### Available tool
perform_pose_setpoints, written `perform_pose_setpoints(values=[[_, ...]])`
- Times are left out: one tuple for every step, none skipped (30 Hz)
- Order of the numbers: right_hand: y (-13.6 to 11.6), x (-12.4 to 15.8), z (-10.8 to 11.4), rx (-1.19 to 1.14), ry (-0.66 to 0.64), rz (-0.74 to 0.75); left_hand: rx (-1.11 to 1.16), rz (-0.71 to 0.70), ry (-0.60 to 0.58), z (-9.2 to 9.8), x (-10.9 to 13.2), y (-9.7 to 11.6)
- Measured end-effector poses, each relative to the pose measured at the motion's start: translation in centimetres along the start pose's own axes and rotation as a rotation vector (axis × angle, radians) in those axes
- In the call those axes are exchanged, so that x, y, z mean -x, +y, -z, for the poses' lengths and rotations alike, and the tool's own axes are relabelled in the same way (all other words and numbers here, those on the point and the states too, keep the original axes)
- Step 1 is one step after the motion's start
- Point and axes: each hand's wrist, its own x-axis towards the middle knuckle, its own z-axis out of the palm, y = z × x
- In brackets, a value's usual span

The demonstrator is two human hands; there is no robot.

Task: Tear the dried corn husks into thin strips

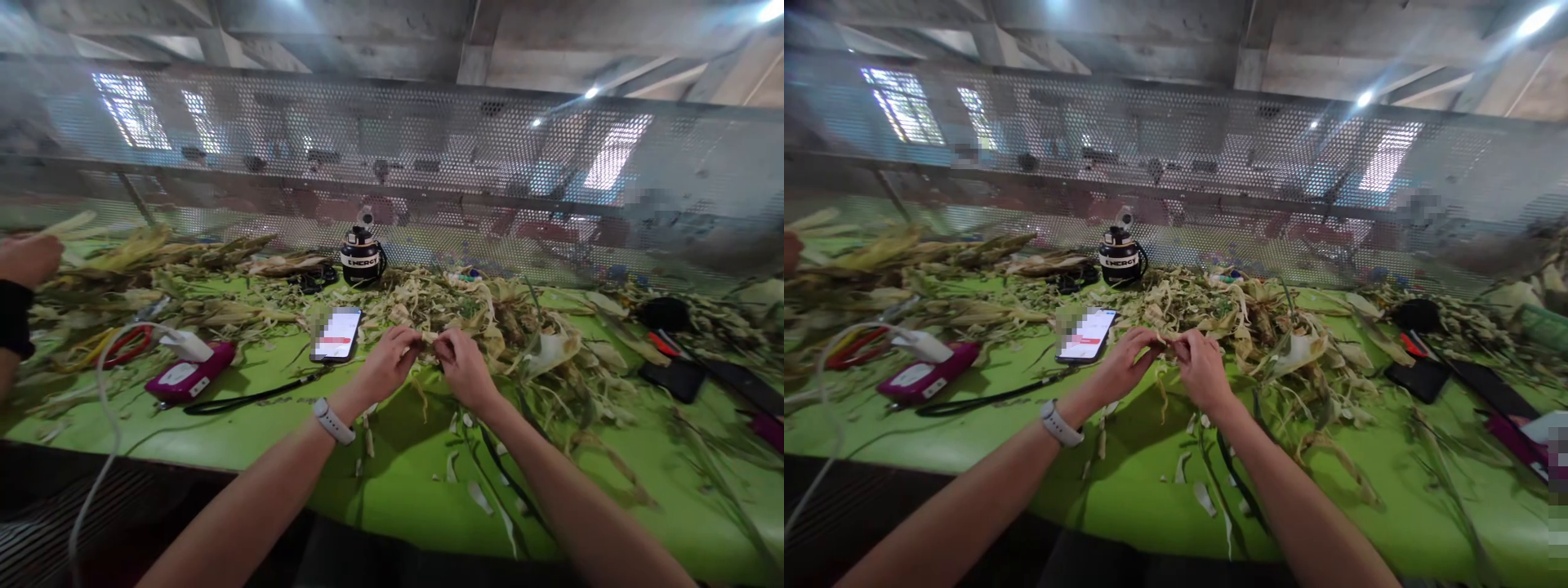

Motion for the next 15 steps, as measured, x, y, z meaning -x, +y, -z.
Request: perform_pose_setpoints(values=[[0.0, 0.0, 0.0, -0.073, -0.014, -0.051, 0.020, 0.022, 0.018, 0.0, 0.0, -0.1], [-0.1, 0.0, 0.0, -0.132, -0.024, -0.092, 0.056, 0.062, 0.035, -0.1, 0.0, -0.2], [-0.1, 0.0, 0.0, -0.171, -0.024, -0.116, 0.109, 0.119, 0.050, -0.2, 0.1, -0.3], [-0.2, 0.0, 0.0, -0.191, -0.014, -0.121, 0.181, 0.191, 0.059, -0.3, 0.1, -0.4], [-0.3, 0.0, 0.0, -0.194, 0.001, -0.108, 0.267, 0.271, 0.059, -0.5, 0.1, -0.5], [-0.3, 0.0, -0.1, -0.188, 0.014, -0.082, 0.357, 0.345, 0.054, -0.7, 0.1, -0.5], [-0.3, 0.1, -0.1, -0.176, 0.025, -0.049, 0.440, 0.405, 0.048, -0.9, 0.1, -0.6], [-0.3, 0.1, -0.2, -0.154, 0.036, -0.009, 0.504, 0.443, 0.044, -1.1, 0.1, -0.7], [-0.3, 0.1, -0.3, -0.121, 0.050, 0.035, 0.553, 0.460, 0.046, -1.2, 0.0, -0.7], [-0.3, 0.1, -0.3, -0.076, 0.066, 0.081, 0.586, 0.463, 0.052, -1.3, 0.0, -0.7], [-0.3, 0.1, -0.3, -0.018, 0.085, 0.124, 0.609, 0.458, 0.062, -1.4, 0.0, -0.8], [-0.3, 0.1, -0.2, 0.049, 0.106, 0.161, 0.625, 0.454, 0.074, -1.4, 0.0, -0.7], [-0.4, 0.2, -0.1, 0.119, 0.126, 0.194, 0.638, 0.456, 0.082, -1.4, 0.0, -0.7], [-0.5, 0.2, 0.1, 0.184, 0.140, 0.223, 0.649, 0.463, 0.087, -1.4, 0.0, -0.7], [-0.6, 0.2, 0.2, 0.238, 0.149, 0.252, 0.655, 0.472, 0.092, -1.4, 0.0, -0.7]])
